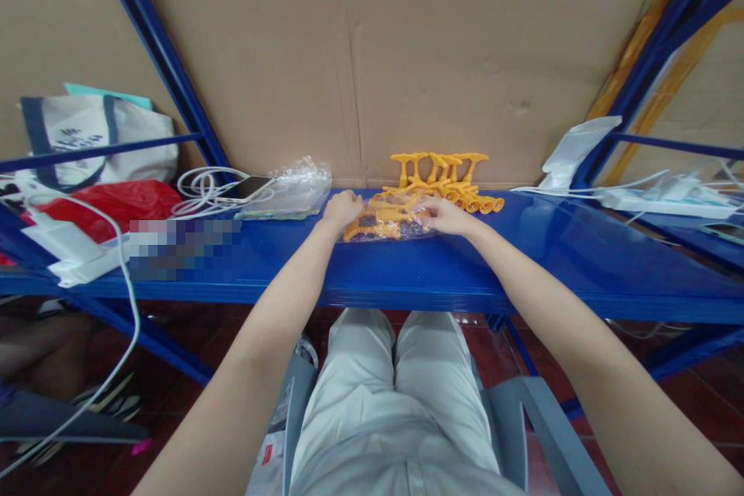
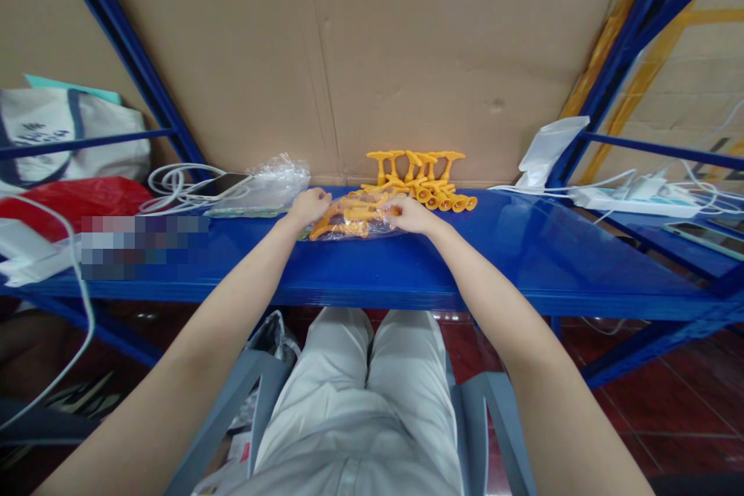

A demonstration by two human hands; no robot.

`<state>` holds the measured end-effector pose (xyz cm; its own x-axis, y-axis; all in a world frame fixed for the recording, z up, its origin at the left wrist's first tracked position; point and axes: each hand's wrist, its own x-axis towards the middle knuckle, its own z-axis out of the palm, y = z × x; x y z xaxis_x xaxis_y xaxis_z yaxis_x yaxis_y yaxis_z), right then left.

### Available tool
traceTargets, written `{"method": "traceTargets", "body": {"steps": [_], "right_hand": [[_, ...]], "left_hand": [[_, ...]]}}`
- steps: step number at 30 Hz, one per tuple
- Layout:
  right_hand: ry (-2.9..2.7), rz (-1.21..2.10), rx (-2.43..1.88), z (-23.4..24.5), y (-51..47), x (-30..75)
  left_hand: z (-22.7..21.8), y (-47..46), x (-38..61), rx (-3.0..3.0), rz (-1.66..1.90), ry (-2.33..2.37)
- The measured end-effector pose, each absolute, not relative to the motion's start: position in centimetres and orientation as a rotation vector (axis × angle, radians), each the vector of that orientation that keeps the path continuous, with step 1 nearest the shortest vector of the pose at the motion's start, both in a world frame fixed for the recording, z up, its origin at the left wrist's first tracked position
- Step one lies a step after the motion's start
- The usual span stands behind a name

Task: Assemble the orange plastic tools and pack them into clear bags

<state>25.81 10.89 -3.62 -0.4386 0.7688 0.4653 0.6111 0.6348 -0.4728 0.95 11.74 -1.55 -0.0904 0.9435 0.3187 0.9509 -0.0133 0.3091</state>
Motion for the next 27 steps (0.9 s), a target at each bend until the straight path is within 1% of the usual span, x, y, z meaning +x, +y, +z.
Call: {"method": "traceTargets", "body": {"steps": [6, 14, 16, 21, 24, 27], "right_hand": [[-2.165, 0.415, -1.081, -3.4, 10.8, 26.0], [-2.139, 0.508, -1.048, -4.5, 11.9, 26.4], [-2.123, 0.499, -1.038, -4.6, 12.0, 26.4], [-2.187, 0.341, -1.087, -4.0, 11.4, 26.4], [-2.339, 0.366, -1.054, -3.4, 10.7, 26.4], [-2.361, 0.389, -1.045, -3.0, 10.3, 26.4]], "left_hand": [[-1.4, 11.4, 1.1, -2.150, -0.713, -2.164], [-1.3, 11.4, 1.2, -2.155, -0.675, -2.185], [-1.4, 11.4, 1.2, -2.152, -0.679, -2.185], [-1.4, 11.4, 1.2, -2.154, -0.672, -2.186], [-1.3, 11.4, 1.2, -2.149, -0.667, -2.191], [-1.2, 11.3, 1.3, -2.151, -0.658, -2.192]]}}
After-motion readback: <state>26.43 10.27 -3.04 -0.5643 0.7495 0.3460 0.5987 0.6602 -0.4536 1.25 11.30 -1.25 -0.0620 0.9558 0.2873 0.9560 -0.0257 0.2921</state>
